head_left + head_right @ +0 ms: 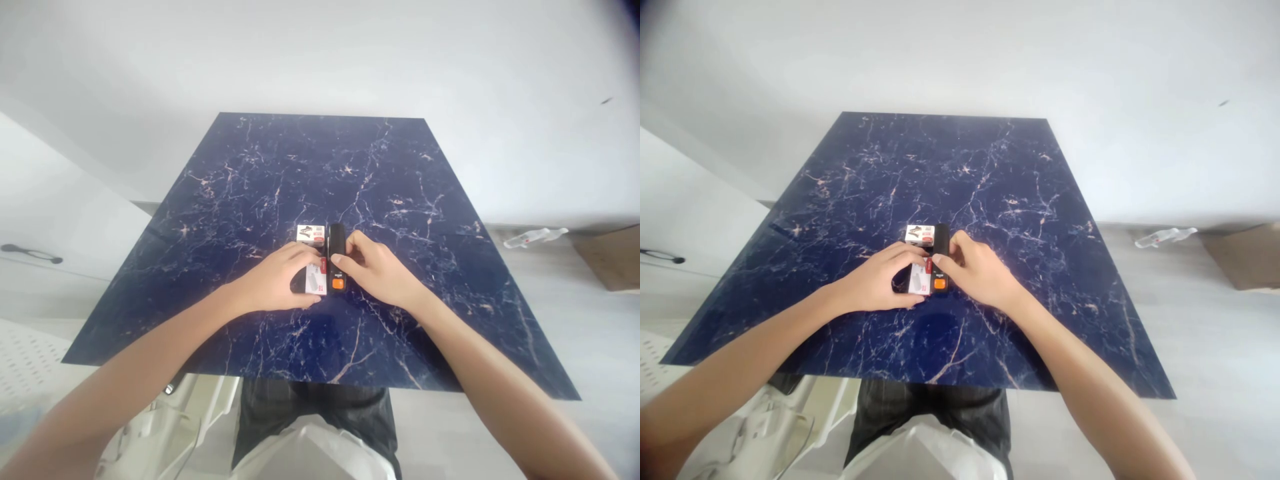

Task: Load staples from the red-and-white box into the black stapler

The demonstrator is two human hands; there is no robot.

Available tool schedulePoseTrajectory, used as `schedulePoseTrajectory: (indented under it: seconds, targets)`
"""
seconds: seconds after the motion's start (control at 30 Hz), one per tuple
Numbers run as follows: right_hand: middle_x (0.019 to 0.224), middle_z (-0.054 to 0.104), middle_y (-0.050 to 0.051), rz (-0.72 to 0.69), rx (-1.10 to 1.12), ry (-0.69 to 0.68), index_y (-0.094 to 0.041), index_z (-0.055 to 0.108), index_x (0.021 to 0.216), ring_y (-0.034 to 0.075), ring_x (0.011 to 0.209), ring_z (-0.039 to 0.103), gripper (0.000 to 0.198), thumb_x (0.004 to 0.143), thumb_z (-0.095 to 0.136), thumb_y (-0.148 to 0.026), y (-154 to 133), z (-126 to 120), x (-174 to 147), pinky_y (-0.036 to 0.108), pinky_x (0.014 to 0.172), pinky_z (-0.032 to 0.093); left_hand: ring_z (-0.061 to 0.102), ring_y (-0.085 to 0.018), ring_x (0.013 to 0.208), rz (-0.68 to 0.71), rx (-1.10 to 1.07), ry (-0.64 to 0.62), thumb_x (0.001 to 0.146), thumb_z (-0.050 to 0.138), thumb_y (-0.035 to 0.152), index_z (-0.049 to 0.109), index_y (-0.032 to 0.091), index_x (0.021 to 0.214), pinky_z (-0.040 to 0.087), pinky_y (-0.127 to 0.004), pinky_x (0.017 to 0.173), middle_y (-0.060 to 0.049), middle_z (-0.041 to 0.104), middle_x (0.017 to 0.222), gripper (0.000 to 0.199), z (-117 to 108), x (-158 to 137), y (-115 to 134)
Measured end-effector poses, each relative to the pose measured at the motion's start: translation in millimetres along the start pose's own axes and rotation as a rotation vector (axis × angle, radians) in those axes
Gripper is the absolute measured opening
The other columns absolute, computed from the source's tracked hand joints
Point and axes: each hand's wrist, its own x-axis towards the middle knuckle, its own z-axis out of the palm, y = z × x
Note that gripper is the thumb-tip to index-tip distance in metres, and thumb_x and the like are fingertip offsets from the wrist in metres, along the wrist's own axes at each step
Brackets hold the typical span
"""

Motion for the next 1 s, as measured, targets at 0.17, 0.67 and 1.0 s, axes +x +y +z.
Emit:
schedulePoseTrajectory:
  seconds: [0.17,0.67,1.0]
  targets:
    - [0.07,0.059,-0.006,0.005,-0.002,-0.004,-0.025,0.044,0.087,0.014,0.059,0.049,0.033,0.098,0.06,-0.052,0,0,0,0.029,0.058,0.034,0.061,-0.034,0.127,-0.048,-0.007,0.013,0.081,0.085,0.035,0.057,0.024,0.131,0.051,-0.053,0.107,-0.012,0.065,0.136,0.058,1,2,3]
    - [0.07,0.06,-0.007,0.013,-0.012,-0.012,-0.026,0.045,0.087,0.014,0.061,0.051,0.03,0.098,0.059,-0.05,-1,0,0,0.029,0.059,0.036,0.06,-0.031,0.125,0.001,0.113,0.25,0.097,0.06,0.029,0.059,0.021,0.13,0.049,-0.053,0.108,-0.013,0.064,0.136,0.034,-7,4,-12]
    - [0.069,0.058,-0.007,0.01,-0.02,-0.003,-0.026,0.044,0.087,0.014,0.06,0.049,0.031,0.098,0.06,-0.05,-2,0,0,0.03,0.06,0.035,0.062,-0.028,0.112,-0.134,0.276,0.223,0.097,0.054,0.013,0.069,0.021,0.128,0.048,-0.049,0.103,-0.007,0.076,0.122,0.035,-7,13,-30]
